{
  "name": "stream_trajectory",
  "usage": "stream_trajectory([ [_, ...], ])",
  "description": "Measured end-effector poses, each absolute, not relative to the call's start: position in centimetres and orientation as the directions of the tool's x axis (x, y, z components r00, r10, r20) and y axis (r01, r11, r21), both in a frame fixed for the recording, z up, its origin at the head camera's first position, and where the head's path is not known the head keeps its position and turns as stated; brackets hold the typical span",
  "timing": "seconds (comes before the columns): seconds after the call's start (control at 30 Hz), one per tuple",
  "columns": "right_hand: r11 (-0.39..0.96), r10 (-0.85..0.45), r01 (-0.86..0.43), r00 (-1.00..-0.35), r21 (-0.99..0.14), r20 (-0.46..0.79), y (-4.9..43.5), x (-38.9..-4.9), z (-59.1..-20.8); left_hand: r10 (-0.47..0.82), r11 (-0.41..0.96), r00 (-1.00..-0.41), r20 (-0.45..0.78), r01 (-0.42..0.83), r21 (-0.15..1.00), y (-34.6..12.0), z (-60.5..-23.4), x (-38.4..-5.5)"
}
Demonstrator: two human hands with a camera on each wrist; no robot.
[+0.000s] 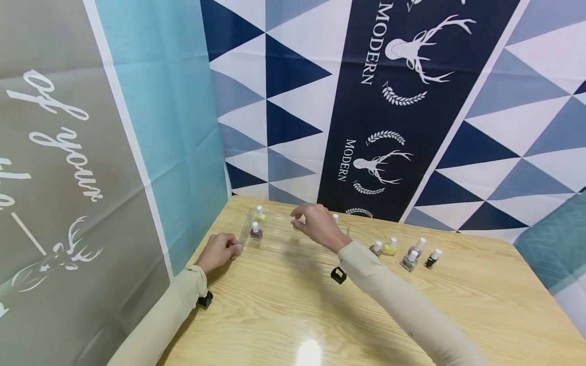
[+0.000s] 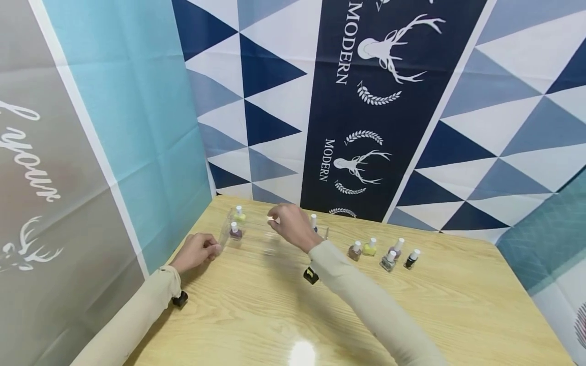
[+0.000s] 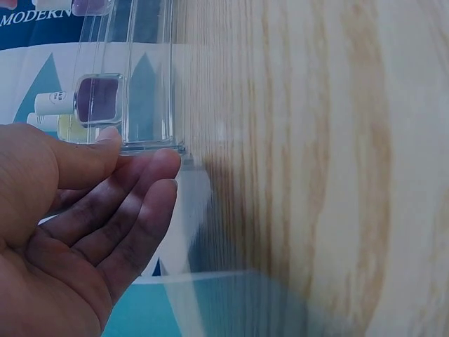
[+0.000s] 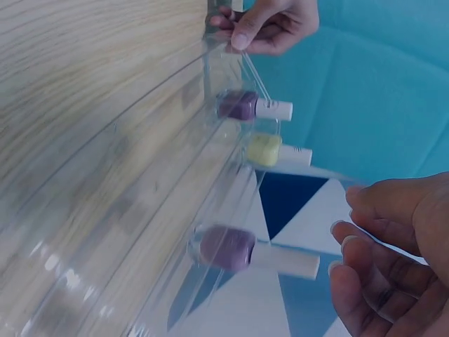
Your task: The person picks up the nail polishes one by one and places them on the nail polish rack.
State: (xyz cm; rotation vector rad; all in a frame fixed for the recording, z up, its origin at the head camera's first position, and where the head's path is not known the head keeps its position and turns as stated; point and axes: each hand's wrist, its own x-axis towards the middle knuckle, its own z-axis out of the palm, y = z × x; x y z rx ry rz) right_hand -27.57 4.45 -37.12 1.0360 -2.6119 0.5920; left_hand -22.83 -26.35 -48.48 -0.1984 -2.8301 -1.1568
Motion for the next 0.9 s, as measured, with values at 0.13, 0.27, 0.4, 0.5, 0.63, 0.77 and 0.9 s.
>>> stream_trajectory([
  [0.13, 0.668, -0.573, -0.691, -0.714, -0.276, 0.402, 5.6, -27.6, -37.1, 0.08, 0.7, -0.99, 0.12, 0.141, 0.7, -26.4, -48.7, -22.6],
  [0.27, 0.671, -0.568, -0.696, -0.705, -0.258, 0.424, 7.0, -27.5, -37.1, 0.083, 0.696, -0.99, 0.118, 0.142, 0.704, -26.4, -48.7, -22.5],
  [0.4, 0.682, -0.555, -0.685, -0.713, -0.256, 0.428, 8.6, -27.3, -36.8, 0.09, 0.704, -0.989, 0.116, 0.146, 0.695, -26.4, -48.4, -22.7],
  [0.5, 0.682, -0.547, -0.685, -0.711, -0.256, 0.442, 9.9, -27.1, -36.8, 0.091, 0.705, -0.989, 0.114, 0.145, 0.695, -26.4, -48.3, -22.8],
  [0.63, 0.684, -0.541, -0.69, -0.698, -0.238, 0.468, 11.7, -26.9, -36.8, 0.093, 0.699, -0.99, 0.106, 0.141, 0.701, -26.3, -48.3, -22.9],
  [0.77, 0.708, -0.523, -0.669, -0.713, -0.228, 0.468, 13.8, -26.7, -37.1, 0.093, 0.697, -0.99, 0.105, 0.14, 0.703, -26.4, -48.3, -22.8],
  [0.9, 0.727, -0.494, -0.638, -0.743, -0.254, 0.451, 16.0, -26.4, -37.6, 0.093, 0.697, -0.99, 0.11, 0.144, 0.703, -26.5, -48.4, -22.6],
])
